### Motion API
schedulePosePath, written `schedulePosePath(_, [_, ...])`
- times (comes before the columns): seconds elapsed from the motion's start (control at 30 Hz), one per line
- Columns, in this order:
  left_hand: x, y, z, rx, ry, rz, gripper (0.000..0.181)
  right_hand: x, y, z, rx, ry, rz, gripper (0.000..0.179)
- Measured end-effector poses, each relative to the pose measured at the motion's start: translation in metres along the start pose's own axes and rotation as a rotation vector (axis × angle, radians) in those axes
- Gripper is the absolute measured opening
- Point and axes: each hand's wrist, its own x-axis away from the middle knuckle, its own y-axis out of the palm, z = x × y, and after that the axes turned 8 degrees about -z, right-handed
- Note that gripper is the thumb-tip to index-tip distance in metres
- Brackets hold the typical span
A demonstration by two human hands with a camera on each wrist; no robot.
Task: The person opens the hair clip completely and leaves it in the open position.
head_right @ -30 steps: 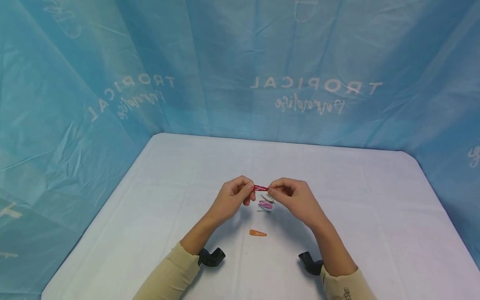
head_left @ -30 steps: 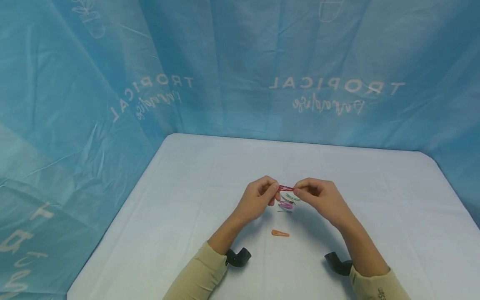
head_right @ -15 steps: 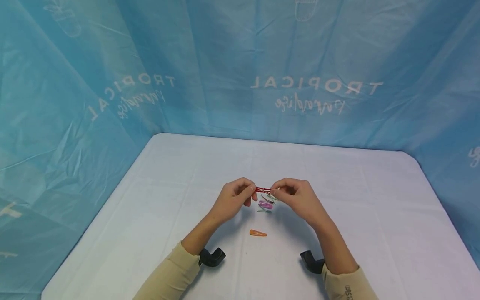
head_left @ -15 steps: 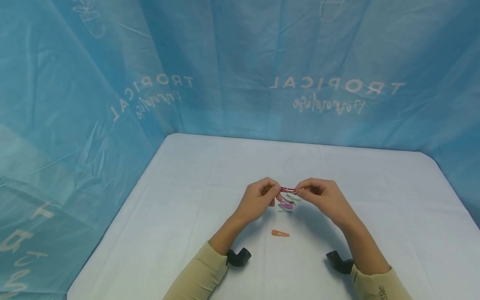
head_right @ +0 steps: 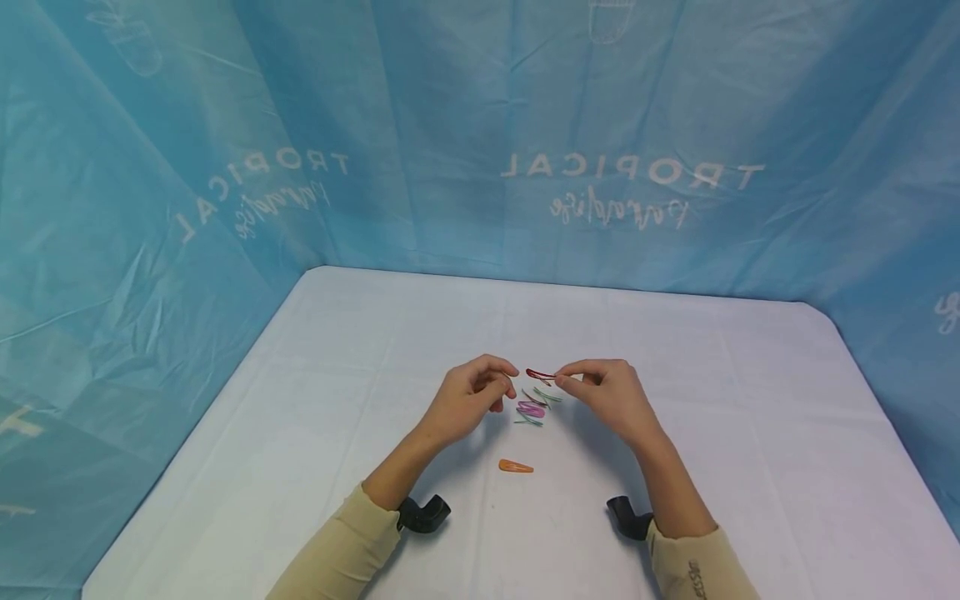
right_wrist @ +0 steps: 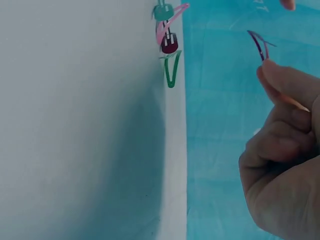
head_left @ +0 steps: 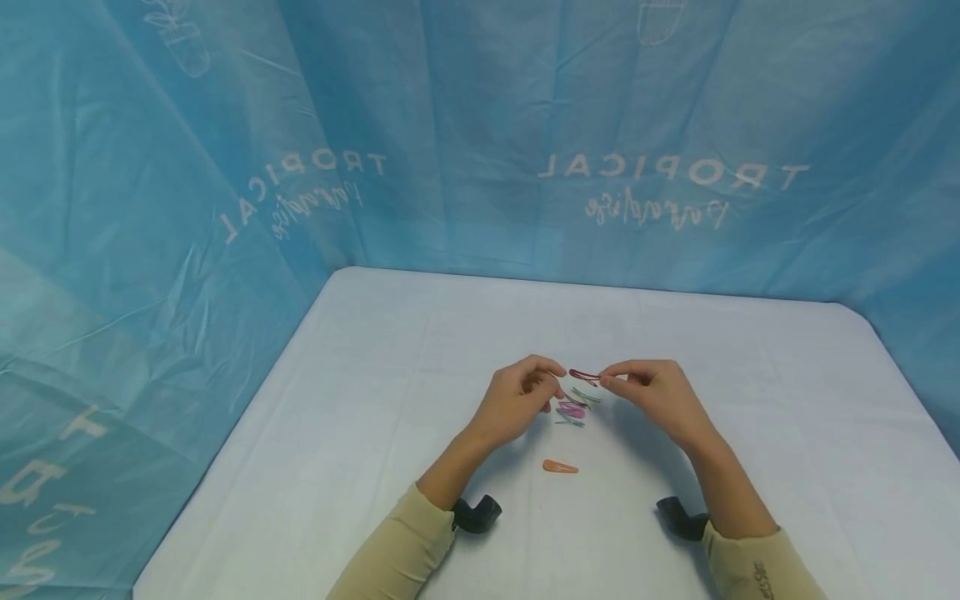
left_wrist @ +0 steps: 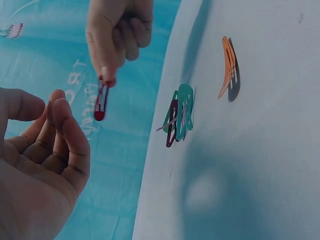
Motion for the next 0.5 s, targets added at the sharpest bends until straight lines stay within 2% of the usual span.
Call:
schedulePosePath(0.23, [0.000,0.000,-0.001,-0.010,0.009,-0.012,0.017,-0.004,0.005,0.008,0.133,0.055,0.038,0.021])
schedulePosePath(0.5, [0.001,0.000,-0.001,0.001,0.017,-0.019,0.014,-0.006,0.006,0.014,0.183,0.135,0.044,0.022])
